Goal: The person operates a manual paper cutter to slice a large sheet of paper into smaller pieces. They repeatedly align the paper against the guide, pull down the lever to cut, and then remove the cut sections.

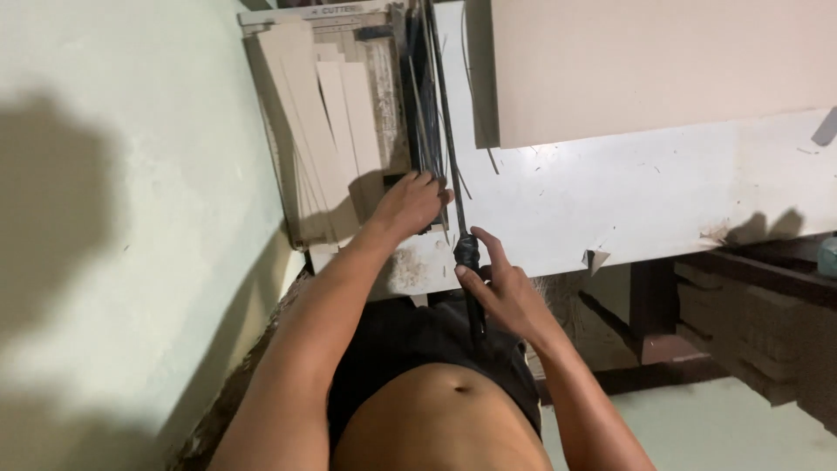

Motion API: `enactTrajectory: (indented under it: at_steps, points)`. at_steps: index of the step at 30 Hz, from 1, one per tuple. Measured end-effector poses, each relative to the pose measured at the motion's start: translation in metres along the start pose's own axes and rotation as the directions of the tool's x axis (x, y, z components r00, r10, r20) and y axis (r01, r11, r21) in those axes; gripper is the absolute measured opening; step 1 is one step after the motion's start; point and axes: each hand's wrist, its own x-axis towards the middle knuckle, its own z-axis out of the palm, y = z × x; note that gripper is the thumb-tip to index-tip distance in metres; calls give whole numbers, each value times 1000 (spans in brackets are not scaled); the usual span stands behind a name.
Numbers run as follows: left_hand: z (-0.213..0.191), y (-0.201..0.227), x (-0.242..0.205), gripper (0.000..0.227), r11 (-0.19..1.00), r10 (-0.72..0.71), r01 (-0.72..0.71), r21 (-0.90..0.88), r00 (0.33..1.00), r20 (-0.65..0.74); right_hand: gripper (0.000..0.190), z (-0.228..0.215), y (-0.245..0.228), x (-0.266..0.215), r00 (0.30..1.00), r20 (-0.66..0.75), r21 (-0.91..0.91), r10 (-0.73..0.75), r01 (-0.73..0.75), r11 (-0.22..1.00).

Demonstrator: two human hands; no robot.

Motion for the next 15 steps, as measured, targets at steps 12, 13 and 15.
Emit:
enactTrajectory:
  at_steps: [12, 13, 15]
  points:
    - [-88, 50, -66, 11, 912, -410, 362, -193, 833, -372, 76, -8, -3, -6, 993, 25, -77, -113, 115, 990]
    - [-87, 46, -65, 11, 911, -411, 367, -187, 809, -419, 74, -9, -3, -7, 995, 27, -57, -101, 102, 993]
    - [-99, 34, -55, 10, 913, -408, 367, -179, 783, -469, 72, -10, -5, -8, 996, 25, -37, -90, 91, 995]
